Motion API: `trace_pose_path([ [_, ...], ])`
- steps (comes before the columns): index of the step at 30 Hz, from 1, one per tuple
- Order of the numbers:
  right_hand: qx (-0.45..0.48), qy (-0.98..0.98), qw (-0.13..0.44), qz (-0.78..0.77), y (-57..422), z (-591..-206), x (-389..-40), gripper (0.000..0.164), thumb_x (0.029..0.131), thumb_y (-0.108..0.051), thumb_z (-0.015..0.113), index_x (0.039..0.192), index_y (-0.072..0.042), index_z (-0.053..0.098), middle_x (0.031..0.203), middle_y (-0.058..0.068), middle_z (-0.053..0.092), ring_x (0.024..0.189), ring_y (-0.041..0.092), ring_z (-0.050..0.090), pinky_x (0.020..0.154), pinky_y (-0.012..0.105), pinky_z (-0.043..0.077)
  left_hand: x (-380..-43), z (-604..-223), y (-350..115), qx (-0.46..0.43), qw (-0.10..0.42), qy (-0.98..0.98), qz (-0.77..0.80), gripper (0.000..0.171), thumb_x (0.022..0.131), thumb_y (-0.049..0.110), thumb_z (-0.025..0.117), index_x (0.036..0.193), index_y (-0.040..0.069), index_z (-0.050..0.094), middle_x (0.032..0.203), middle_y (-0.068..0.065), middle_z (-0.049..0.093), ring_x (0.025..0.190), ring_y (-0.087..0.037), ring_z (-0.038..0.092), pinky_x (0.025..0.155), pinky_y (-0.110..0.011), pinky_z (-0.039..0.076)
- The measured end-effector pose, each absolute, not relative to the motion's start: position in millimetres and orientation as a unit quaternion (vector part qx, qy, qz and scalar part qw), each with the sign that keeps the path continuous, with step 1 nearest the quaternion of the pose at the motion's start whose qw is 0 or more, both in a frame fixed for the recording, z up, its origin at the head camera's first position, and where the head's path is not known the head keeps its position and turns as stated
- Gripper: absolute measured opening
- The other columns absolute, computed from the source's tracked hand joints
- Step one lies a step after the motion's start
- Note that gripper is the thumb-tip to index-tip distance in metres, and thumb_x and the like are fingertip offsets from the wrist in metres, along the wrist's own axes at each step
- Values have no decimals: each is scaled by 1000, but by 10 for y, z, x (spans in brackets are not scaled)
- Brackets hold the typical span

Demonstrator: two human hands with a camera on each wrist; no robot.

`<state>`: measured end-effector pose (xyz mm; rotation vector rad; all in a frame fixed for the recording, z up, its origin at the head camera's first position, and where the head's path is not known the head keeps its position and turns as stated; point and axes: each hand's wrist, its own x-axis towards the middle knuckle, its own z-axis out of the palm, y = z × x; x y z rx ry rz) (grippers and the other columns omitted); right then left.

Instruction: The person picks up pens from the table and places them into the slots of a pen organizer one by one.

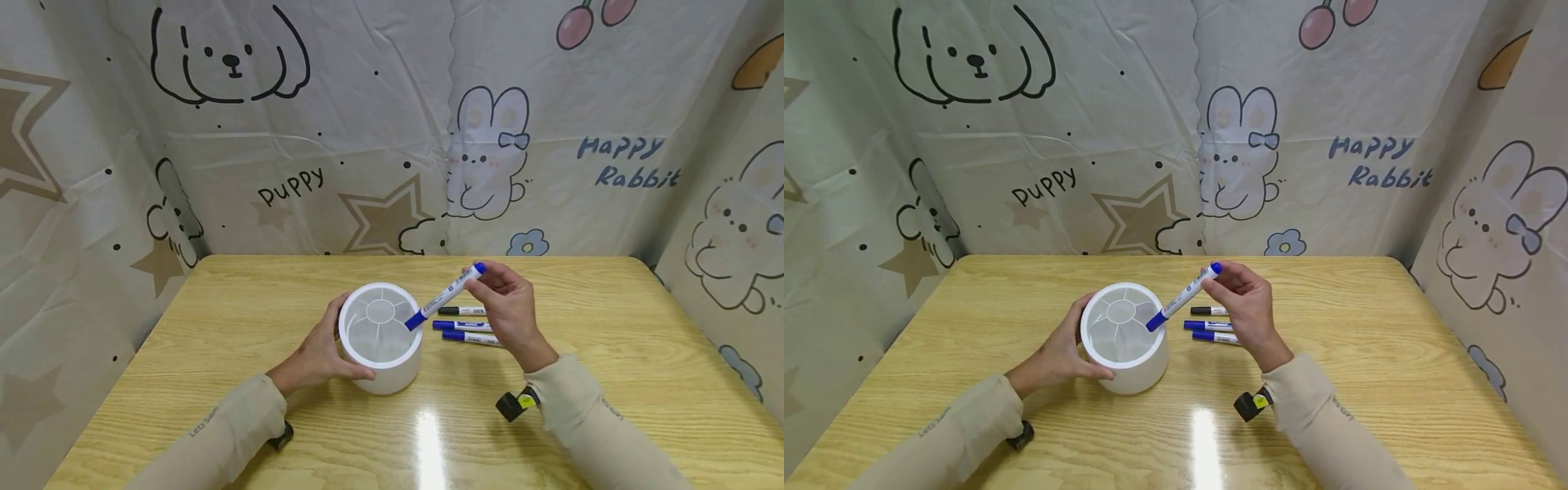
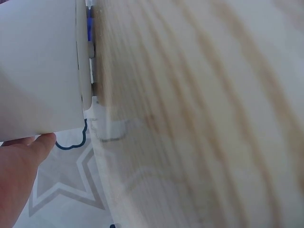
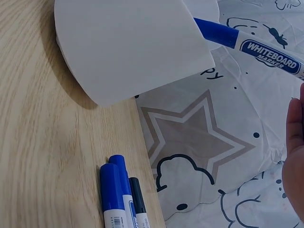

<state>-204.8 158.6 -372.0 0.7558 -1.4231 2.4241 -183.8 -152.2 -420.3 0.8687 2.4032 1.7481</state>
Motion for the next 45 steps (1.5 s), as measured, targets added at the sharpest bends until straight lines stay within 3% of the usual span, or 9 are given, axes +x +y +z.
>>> trace_pose_path([
  [19, 233, -536, 121, 802, 1500, -3786, -2038, 27, 87, 5, 73, 105, -16, 75, 99, 0, 75, 92, 11, 70, 86, 26, 57, -1834, -4200, -1516, 281, 20, 780, 559, 124, 59, 12, 98, 154, 7, 20, 149, -10, 40, 134, -27, 44, 112, -49, 36],
  [36, 231, -569, 111, 781, 1460, -3839, -2044, 22, 86, -5, 78, 105, -16, 75, 102, 2, 75, 90, 11, 69, 83, 26, 58, -1841, -4211, -1519, 284, 23, 776, 563, 124, 59, 13, 98, 154, 7, 19, 149, -10, 40, 134, -27, 43, 113, -48, 35],
  [45, 248, -568, 101, 778, 1427, -3843, -2040, 27, 87, 1, 75, 105, -20, 75, 101, -1, 75, 91, 11, 69, 83, 27, 58, -1838, -4217, -1522, 286, 23, 775, 563, 123, 60, 11, 98, 154, 6, 19, 149, -10, 40, 134, -27, 44, 113, -41, 37],
])
